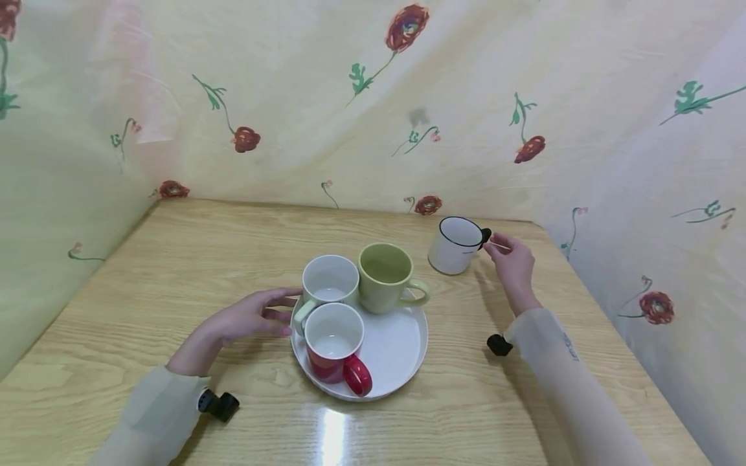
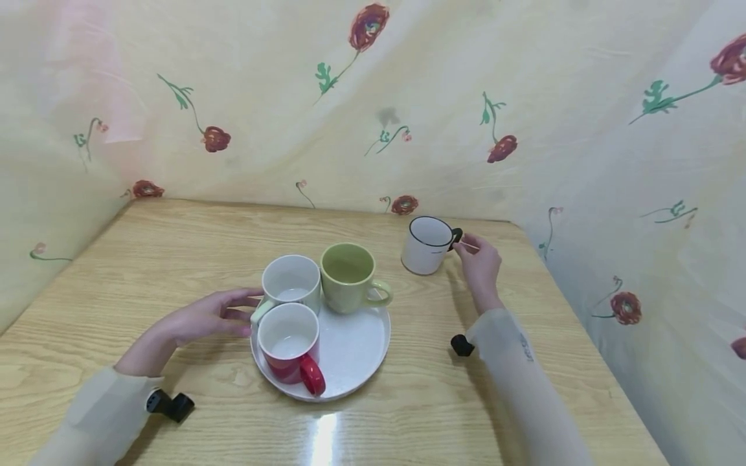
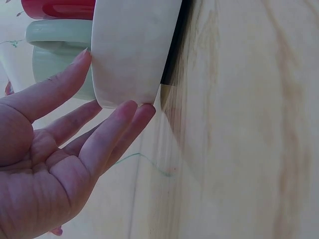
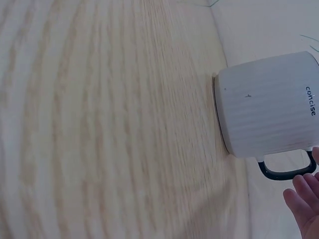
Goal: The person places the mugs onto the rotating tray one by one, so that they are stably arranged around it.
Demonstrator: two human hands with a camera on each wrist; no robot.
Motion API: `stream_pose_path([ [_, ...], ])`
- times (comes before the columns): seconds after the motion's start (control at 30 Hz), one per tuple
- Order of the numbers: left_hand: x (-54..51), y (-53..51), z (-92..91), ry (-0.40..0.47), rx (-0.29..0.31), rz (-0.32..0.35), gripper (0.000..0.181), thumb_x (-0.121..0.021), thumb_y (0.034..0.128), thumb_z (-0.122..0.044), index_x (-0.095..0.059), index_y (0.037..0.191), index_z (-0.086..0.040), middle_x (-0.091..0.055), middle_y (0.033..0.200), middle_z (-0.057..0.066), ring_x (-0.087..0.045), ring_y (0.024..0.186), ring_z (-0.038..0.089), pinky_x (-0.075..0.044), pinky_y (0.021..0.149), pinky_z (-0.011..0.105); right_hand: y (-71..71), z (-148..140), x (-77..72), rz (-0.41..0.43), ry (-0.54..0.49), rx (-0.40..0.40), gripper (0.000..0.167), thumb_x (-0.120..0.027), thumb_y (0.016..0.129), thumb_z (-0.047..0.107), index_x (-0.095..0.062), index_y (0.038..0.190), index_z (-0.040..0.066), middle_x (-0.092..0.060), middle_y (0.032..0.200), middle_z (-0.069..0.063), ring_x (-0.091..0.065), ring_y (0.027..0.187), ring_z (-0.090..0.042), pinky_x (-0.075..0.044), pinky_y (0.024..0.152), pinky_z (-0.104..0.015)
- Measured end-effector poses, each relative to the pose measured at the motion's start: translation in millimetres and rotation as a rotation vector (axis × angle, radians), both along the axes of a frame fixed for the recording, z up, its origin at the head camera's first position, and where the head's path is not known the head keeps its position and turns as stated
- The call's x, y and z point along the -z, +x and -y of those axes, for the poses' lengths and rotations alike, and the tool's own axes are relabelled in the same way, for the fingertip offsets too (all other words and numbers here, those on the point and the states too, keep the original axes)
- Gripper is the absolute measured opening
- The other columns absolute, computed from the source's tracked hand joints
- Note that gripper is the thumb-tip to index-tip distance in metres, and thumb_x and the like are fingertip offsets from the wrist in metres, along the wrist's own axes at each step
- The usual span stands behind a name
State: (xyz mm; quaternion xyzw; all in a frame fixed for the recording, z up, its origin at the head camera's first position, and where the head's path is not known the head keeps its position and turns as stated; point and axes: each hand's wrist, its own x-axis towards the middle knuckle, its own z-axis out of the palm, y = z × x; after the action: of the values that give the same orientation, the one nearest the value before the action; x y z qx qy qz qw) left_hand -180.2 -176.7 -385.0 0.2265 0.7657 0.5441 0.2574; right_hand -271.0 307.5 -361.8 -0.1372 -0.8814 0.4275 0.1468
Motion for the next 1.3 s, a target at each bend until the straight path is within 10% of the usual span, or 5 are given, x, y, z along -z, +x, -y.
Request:
stream_pose_path([
  [0.2, 0.5, -0.5, 0.6, 0.008, 0.001, 0.016, 0.072, -0.068, 0.0886, -0.008, -0.03, 0.149, 0.001, -0.035, 0.148, 0.033, -0.047, 0.13, 0.048, -0.053, 0.099, 0.043, -5.7, 1, -2.0, 0.019, -0.001, -0.063, 0.052, -0.057, 0.098, 0.018, -0.042, 0.145, 0.004, -0.048, 0.147, -0.015, -0.051, 0.131, -0.029, -0.046, 0.107, -0.039],
  [0.4, 1.1, -0.7, 0.1, 0.007, 0.002, 0.015, 0.072, -0.069, 0.0881, -0.007, -0.031, 0.149, 0.0, -0.035, 0.148, 0.033, -0.047, 0.13, 0.048, -0.052, 0.099, 0.043, -11.8, 1, -2.7, -0.001, 0.052, -0.086, 0.051, -0.054, 0.099, 0.012, -0.04, 0.146, 0.002, -0.048, 0.145, -0.018, -0.047, 0.134, -0.033, -0.041, 0.111, -0.044],
  [1.0, 0.6, -0.5, 0.1, 0.003, -0.007, 0.019, 0.072, -0.068, 0.0875, -0.004, -0.031, 0.149, 0.001, -0.035, 0.148, 0.033, -0.05, 0.128, 0.047, -0.054, 0.097, 0.042, -4.2, -1, 5.5, -0.051, -0.064, -0.005, 0.045, -0.062, 0.095, 0.024, -0.055, 0.136, 0.005, -0.058, 0.137, -0.014, -0.057, 0.126, -0.025, -0.048, 0.104, -0.028],
  [1.3, 0.0, -0.4, -1.2, -0.002, -0.01, 0.022, 0.072, -0.069, 0.087, -0.004, -0.031, 0.149, 0.0, -0.035, 0.148, 0.032, -0.05, 0.127, 0.047, -0.054, 0.097, 0.041, 8.0, -2, 12.7, -0.08, -0.134, 0.044, 0.043, -0.07, 0.09, 0.027, -0.063, 0.128, 0.008, -0.064, 0.096, 0.019, -0.054, 0.086, 0.014, -0.044, 0.076, -0.004],
])
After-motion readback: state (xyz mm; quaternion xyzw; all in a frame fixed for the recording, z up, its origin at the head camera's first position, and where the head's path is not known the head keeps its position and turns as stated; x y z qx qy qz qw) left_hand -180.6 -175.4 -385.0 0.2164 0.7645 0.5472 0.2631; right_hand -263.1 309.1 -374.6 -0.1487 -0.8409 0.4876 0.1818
